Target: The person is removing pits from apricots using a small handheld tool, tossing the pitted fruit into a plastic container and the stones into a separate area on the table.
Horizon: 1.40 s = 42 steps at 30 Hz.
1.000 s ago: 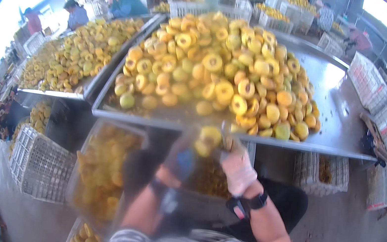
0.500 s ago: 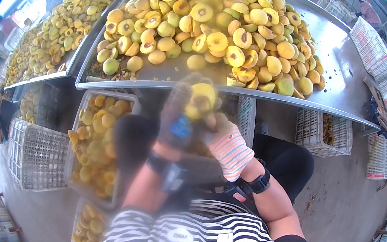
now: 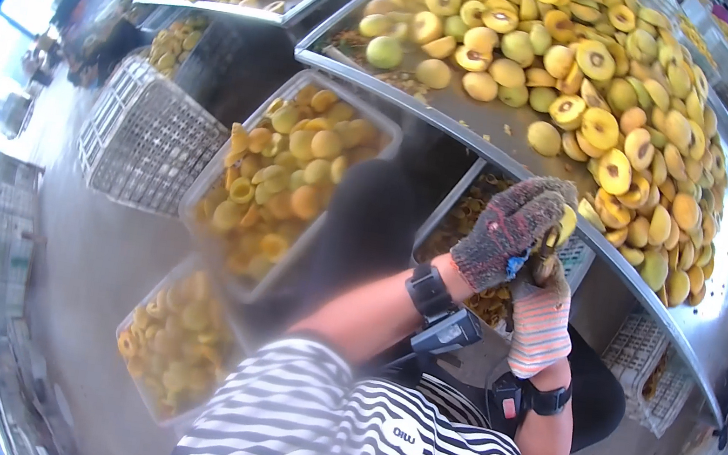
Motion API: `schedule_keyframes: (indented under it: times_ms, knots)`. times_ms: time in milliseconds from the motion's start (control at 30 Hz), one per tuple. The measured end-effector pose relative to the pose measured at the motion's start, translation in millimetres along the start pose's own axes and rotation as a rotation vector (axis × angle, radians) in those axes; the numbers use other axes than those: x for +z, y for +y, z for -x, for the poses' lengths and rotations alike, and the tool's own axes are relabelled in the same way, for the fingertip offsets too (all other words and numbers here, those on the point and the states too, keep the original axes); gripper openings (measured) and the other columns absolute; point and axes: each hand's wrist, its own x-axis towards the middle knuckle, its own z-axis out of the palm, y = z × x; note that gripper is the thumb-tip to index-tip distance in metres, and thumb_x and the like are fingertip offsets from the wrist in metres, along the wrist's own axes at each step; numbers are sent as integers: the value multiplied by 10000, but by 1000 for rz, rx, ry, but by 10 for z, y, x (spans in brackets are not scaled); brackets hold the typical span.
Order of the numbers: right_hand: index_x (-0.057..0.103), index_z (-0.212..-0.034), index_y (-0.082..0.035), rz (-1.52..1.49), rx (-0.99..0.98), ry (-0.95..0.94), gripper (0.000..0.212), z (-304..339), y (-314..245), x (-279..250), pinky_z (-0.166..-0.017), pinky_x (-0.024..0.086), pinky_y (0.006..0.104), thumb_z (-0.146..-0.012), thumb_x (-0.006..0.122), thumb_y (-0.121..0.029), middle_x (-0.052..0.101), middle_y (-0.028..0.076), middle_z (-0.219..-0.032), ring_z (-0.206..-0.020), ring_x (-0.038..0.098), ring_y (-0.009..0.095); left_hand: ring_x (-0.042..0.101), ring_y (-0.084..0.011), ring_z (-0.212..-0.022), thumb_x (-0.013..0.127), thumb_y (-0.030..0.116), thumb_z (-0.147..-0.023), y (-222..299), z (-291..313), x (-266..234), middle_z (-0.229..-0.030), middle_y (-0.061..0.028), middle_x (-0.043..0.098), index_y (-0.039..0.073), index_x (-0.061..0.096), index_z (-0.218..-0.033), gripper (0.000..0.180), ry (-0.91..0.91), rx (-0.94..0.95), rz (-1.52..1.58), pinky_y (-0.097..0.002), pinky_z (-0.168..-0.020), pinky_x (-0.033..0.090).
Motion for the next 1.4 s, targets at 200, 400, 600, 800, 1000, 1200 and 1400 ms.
schedule_keyframes:
  times_ms: [200,400,600,800,1000,1200,1400]
  knots:
    - [533,-1203,21,251,35,-22,303,13,-167,-183,-934,433,307,-910,490,-42,592,115,-1160,-1078,556,239,583,-162,-1096,582,100,-917,86,52,45,-1204,-106,611,-3,567,-1206,307,43,-491,718,-288,-947,476]
    - [552,-1116,18,503,-568,177,329,-191,-236,16,-638,533,353,-793,591,-35,601,137,-858,-721,633,311,565,-273,-1154,646,232,-874,-76,99,-103,-1236,-136,595,-3,491,-1287,499,89,-753,828,-379,-1002,464]
    - [514,-1240,12,22,-605,-85,478,-181,-277,-3,-802,526,306,-791,642,-88,586,152,-1074,-959,610,263,596,-257,-1087,598,36,-869,-397,193,-274,-1185,-120,621,45,565,-1225,358,-172,-153,40,-352,-939,491]
    - [636,-878,-117,-161,-163,-77,137,-96,-461,-57,-616,509,355,-746,648,-155,632,94,-878,-720,620,249,522,-297,-1181,583,-1,-807,-414,110,-289,-1266,-120,582,74,564,-1259,459,-310,-544,186,-390,-982,450]
    - [523,-720,-147,793,149,1127,168,-82,-792,117,-358,342,264,-875,589,-147,437,-16,-491,-383,419,94,622,-215,-961,599,143,-828,-561,-140,-270,-1101,-117,644,9,639,-1104,310,-633,58,-399,-320,-835,514]
    - [544,-764,-123,-426,62,66,135,234,-266,-404,-390,363,266,-877,593,-178,457,-10,-531,-421,441,101,625,-201,-755,558,354,-913,-36,-382,163,-889,-130,658,-17,626,-1018,391,-627,-532,315,-319,-714,509]
    - [565,-807,-100,-793,32,-122,135,194,-262,-465,-422,384,267,-880,597,-209,478,-4,-572,-458,463,109,621,-226,-883,571,276,-916,35,-373,-104,-1009,-124,633,19,588,-1108,322,-536,-122,82,-341,-791,518]
